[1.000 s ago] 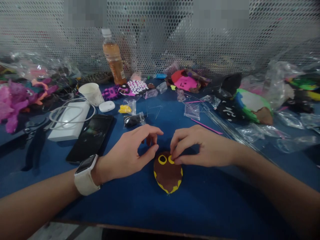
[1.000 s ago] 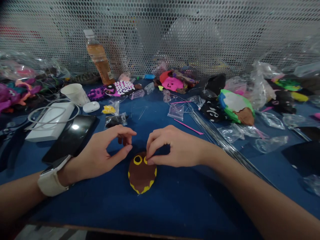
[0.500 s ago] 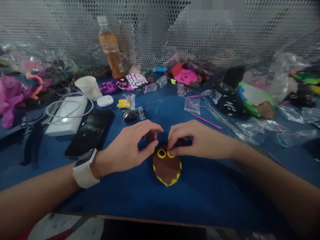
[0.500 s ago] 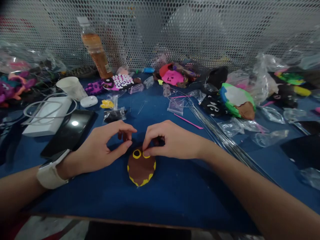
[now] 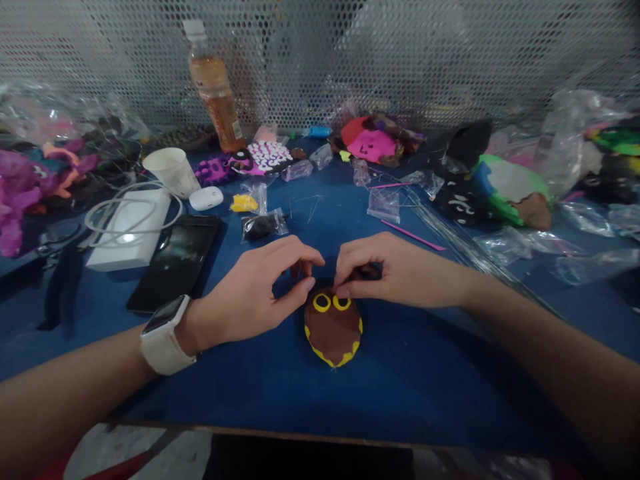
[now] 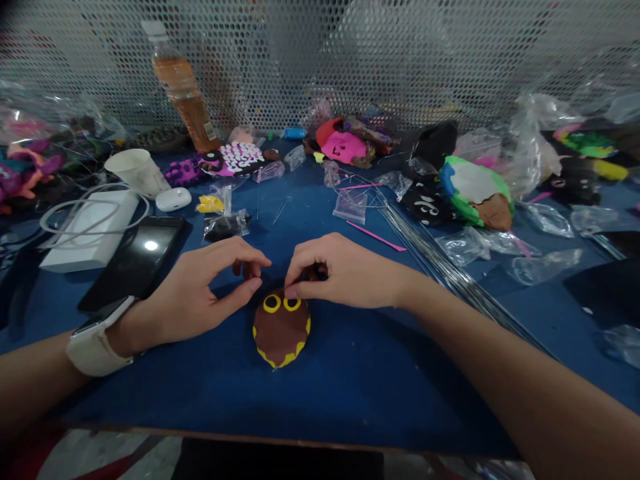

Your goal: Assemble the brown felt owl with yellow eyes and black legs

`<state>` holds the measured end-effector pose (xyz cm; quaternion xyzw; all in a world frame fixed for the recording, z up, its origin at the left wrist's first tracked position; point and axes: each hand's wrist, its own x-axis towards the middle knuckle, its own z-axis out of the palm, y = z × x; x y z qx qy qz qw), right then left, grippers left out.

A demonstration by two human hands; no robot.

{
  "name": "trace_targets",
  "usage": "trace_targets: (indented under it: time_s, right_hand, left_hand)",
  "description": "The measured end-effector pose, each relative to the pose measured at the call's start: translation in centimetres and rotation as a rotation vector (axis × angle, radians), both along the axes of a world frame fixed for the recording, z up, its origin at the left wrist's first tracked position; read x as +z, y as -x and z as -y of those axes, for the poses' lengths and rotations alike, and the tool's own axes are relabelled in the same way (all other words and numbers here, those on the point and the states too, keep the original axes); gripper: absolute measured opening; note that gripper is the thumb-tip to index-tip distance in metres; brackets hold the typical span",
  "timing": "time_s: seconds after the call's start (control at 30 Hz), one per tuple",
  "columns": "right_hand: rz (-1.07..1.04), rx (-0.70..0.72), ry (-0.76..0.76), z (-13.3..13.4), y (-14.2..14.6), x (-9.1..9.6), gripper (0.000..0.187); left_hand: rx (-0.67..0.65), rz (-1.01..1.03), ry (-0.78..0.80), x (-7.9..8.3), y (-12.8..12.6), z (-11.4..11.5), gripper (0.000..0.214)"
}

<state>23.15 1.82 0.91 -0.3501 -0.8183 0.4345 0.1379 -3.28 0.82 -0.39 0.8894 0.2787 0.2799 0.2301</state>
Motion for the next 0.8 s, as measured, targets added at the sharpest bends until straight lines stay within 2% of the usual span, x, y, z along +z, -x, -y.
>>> trace_targets:
  time_s: [0.4,0.6,0.8]
  right_hand:
    - [-0.01,-0.08,-0.035,0.7,0.7,0.0,0.016]
    - [-0.012,0.037,0.031,-0.1,-0.2,0.3,0.017]
    - [0.001,0.081,0.03,-0.3,-0.6,0.4,0.014]
  left_hand:
    - [0.0,-0.023,0.005,0.1,0.0,0.0,0.019]
    - [-0.01,-0.012,0.011,-0.1,0.0,0.0,0.019]
    - [-0.065,-0.027,-0.017,-0.1,0.0,0.0,0.016]
